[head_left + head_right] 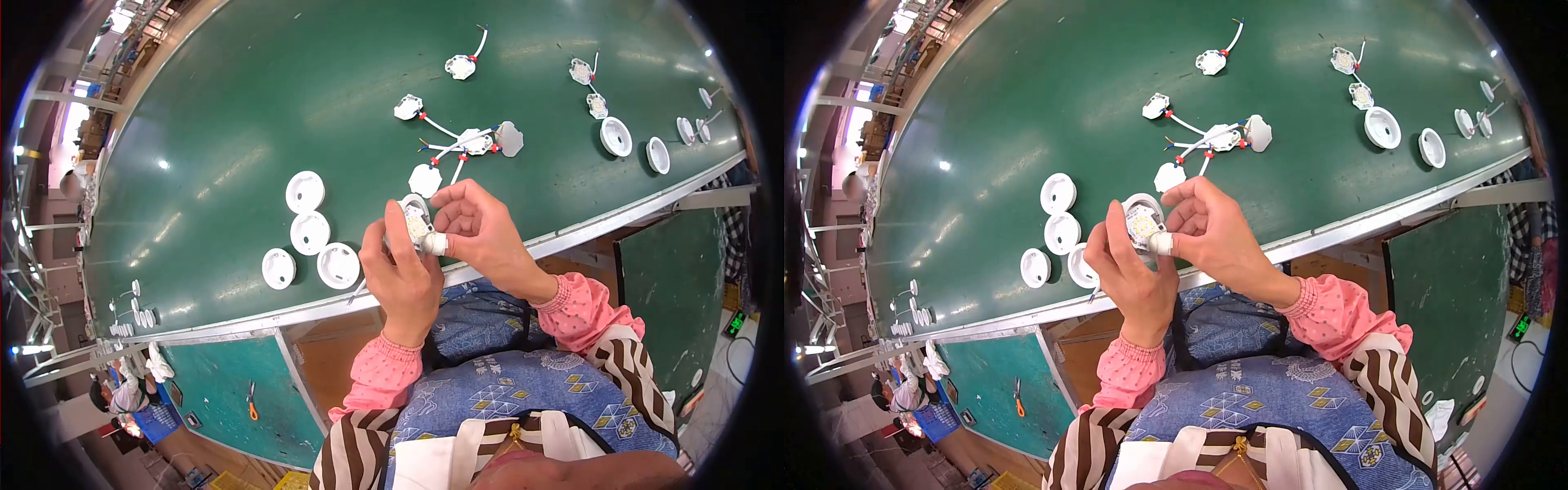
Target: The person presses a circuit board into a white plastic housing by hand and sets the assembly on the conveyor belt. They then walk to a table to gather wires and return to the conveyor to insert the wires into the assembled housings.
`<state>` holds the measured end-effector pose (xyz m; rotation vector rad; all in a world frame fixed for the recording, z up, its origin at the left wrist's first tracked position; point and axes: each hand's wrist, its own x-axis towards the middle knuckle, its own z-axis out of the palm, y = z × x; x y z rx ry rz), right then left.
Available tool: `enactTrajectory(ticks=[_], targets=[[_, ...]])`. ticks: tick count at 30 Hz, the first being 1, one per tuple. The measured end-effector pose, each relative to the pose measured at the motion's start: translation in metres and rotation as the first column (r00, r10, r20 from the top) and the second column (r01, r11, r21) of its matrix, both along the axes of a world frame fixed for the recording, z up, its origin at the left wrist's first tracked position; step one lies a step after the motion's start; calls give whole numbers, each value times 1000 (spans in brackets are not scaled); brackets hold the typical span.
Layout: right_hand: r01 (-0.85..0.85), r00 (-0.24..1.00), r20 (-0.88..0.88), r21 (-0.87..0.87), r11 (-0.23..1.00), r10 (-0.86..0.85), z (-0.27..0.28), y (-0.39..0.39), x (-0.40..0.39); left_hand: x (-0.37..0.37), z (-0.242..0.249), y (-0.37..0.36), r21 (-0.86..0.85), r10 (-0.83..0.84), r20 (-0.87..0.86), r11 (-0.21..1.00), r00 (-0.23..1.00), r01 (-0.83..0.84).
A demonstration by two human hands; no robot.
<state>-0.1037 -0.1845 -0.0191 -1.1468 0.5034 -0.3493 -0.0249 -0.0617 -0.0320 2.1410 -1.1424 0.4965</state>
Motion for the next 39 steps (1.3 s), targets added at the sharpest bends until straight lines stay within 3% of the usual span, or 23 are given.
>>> enactTrajectory(ticks=[3, 6, 12, 13, 16, 19, 28, 31, 34, 37, 39], targets=[[27, 998, 42, 219, 975, -37, 1, -3, -4, -3, 3, -4, 26, -3, 1, 1000, 1000, 3], [-36, 999, 41, 243, 969, 27, 4, -9, -9, -7, 3, -8, 7, -23, -70, 1000, 997, 24], [43, 997, 63, 57, 997, -47, 5, -8, -13, -16, 6, -14, -35, -94, -152, 995, 984, 89], [66, 997, 45, -51, 997, -63, 4, -9, -16, -18, 7, -15, -45, -100, -147, 994, 984, 95], [100, 994, -6, -364, 926, -110, 5, -12, -23, -20, 15, -14, -52, -156, -323, 988, 934, 147], [70, 992, -45, -574, 816, -117, 12, -11, -31, -22, 10, -9, -151, -214, -584, 976, 783, 154], [90, 994, 17, -698, 711, -110, 12, -3, -40, -30, 6, -13, -157, -247, -384, 967, 890, 201], [159, 986, 82, -695, 701, -142, 7, 1, -41, -33, 7, -10, -130, -255, -402, 967, 879, 221], [221, 975, 163, -724, 653, -149, 1, 1, -42, -34, 8, -4, -314, -386, -706, 922, 594, 225], [196, 980, 167, -731, 654, -108, 2, 0, -47, -28, 8, 4, -526, -560, -775, 829, 294, 190], [149, 987, 155, -767, 624, -46, 8, -2, -50, -29, 12, 7, -532, -548, -807, 837, 221, 132]])
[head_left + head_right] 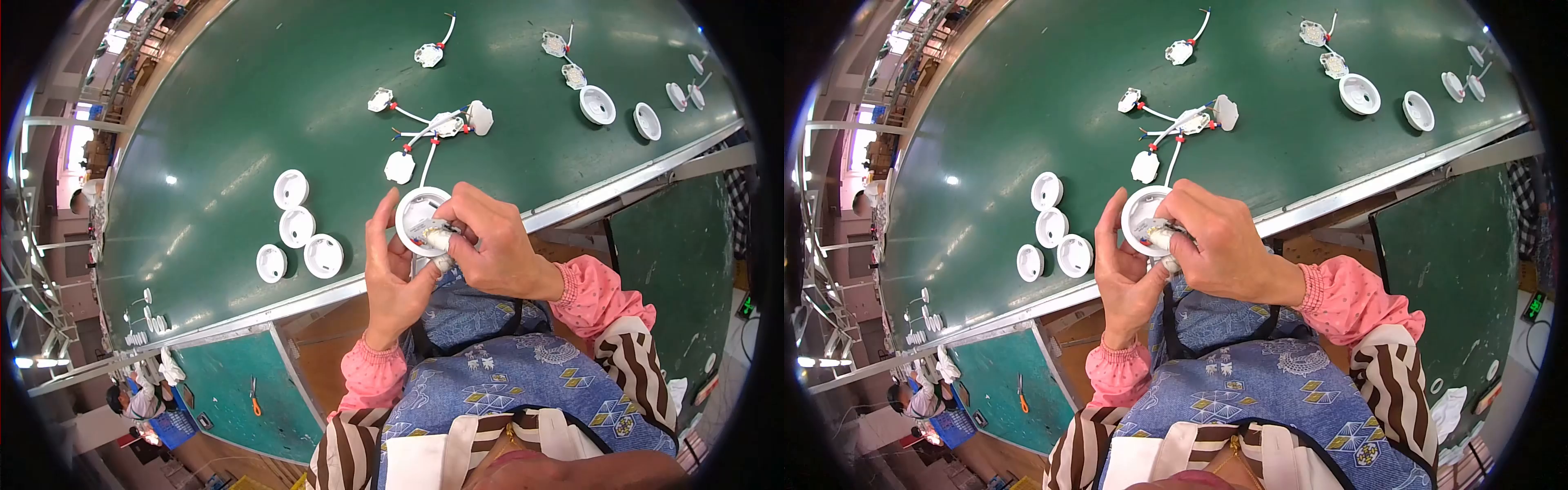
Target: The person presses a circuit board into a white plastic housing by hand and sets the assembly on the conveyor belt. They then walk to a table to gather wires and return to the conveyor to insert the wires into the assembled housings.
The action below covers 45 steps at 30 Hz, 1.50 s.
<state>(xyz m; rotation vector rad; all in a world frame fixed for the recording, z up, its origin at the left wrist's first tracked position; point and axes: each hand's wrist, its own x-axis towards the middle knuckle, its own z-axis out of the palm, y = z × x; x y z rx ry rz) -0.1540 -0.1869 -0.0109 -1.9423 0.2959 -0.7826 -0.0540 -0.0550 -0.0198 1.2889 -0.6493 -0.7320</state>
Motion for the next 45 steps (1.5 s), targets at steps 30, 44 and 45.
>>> enactTrajectory(ticks=[30, 44, 45], targets=[[-127, 991, -15, -388, 913, 131, 4, 0, -24, 11, -33, 43, 276, -243, 88, 938, 966, 210], [-258, 965, -35, -275, 926, 259, 6, -7, -32, 17, -23, 50, 277, -429, -56, 861, 902, 427], [-287, 958, -49, -249, 925, 284, 11, -9, -32, 16, -21, 52, 326, -434, 4, 852, 901, 409]])
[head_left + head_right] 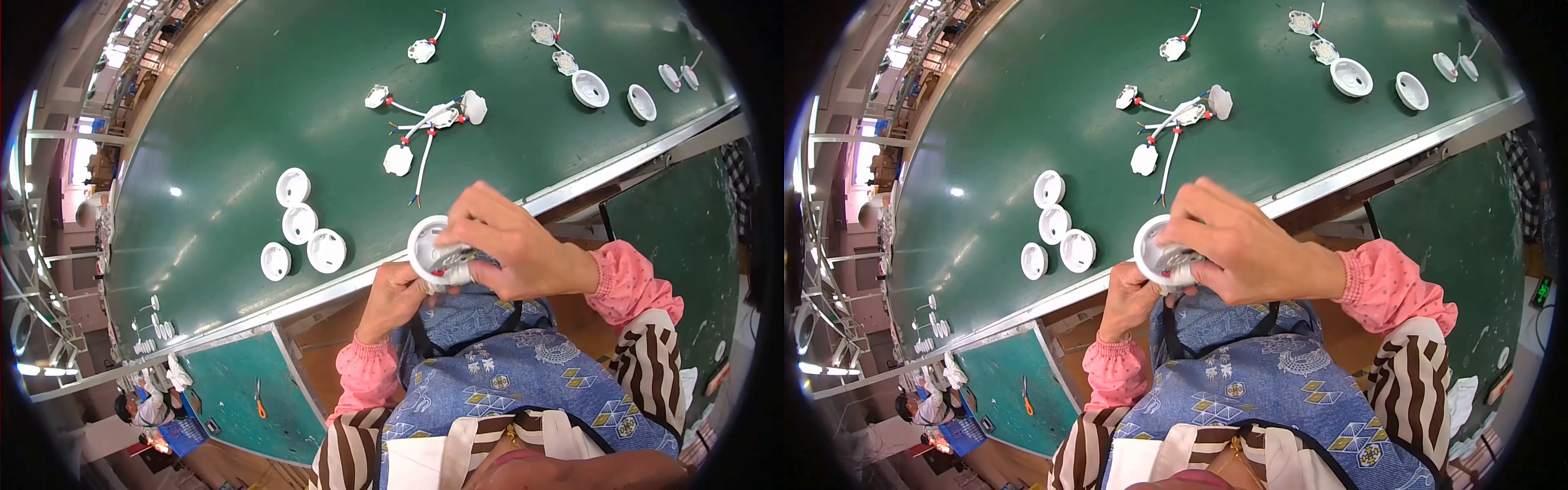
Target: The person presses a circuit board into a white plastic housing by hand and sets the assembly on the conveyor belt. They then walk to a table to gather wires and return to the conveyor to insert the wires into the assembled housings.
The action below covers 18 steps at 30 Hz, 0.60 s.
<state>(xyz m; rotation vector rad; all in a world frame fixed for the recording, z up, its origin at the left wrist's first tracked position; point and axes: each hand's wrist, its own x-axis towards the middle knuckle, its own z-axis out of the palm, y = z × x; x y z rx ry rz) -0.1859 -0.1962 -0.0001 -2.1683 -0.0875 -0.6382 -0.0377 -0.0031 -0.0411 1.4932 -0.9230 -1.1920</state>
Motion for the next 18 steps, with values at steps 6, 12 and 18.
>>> enactTrajectory(ticks=[6, 12, 18], targets=[[-99, 977, -206, -235, 967, 50, 11, 2, -4, -13, 21, -7, 64, -102, 127, 993, 987, 94], [-192, 923, -298, 186, 964, 242, -9, -2, -3, -13, 39, -10, 82, -153, 10, 985, 988, 152], [-186, 946, -213, 257, 948, 243, -17, 3, -2, -11, 22, -2, 42, -162, -160, 984, 974, 170]])
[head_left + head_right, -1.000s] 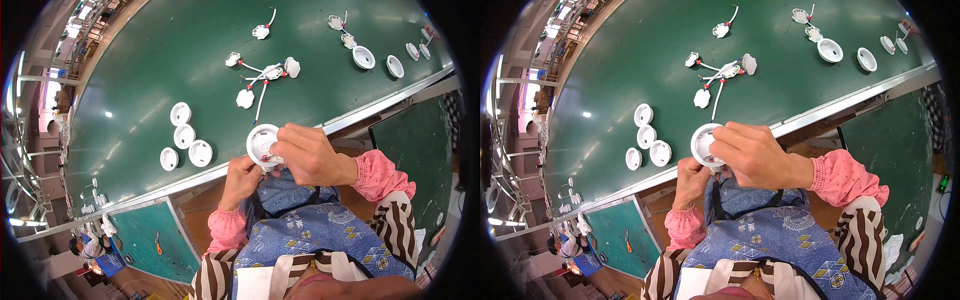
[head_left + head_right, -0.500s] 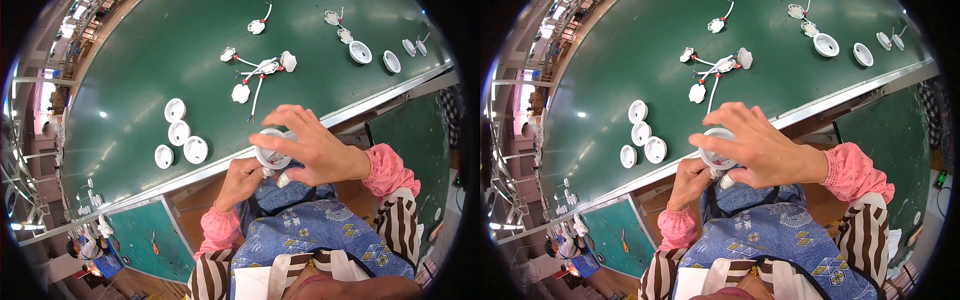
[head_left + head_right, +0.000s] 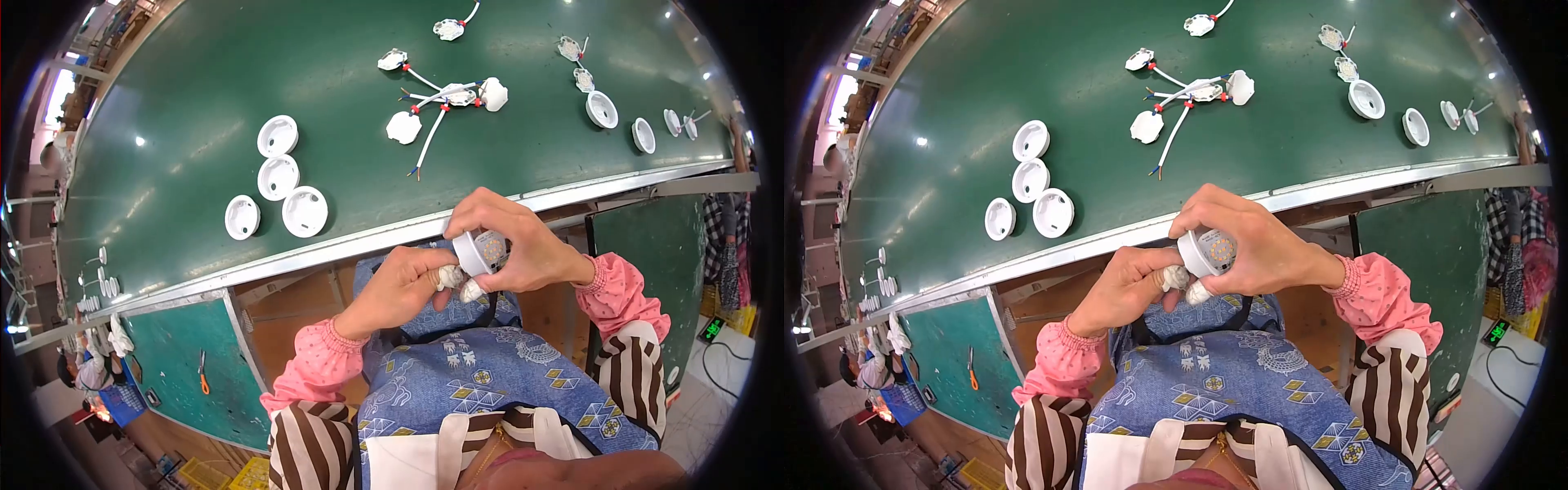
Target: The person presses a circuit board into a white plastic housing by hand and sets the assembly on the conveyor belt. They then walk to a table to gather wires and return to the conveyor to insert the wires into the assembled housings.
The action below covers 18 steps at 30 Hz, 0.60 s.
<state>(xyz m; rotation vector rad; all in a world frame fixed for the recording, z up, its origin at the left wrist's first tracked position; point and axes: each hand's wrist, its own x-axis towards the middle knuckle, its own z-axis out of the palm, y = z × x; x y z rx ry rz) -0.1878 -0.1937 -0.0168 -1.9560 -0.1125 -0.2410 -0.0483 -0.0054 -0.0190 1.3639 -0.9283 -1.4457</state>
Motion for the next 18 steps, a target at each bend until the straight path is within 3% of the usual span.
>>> enactTrajectory(ticks=[5, 8, 11, 15, 18], targets=[[-33, 999, -30, 41, 999, 34, -3, -3, -1, -3, -1, 2, 50, 31, -135, 998, 990, -24], [13, 999, -32, -40, 999, -15, -7, 0, 2, -6, -4, -3, 63, 93, -98, 994, 991, -87], [150, 988, 40, -104, 983, -147, -2, 12, 1, -13, -7, -1, 59, 139, 48, 988, 989, -142], [317, 948, 1, -91, 944, -318, -19, 27, 0, -26, -10, 1, 21, 204, -1, 979, 979, -203], [330, 944, -4, 29, 944, -330, -34, 28, 1, -21, -8, 0, 32, 161, -85, 987, 983, -159]])
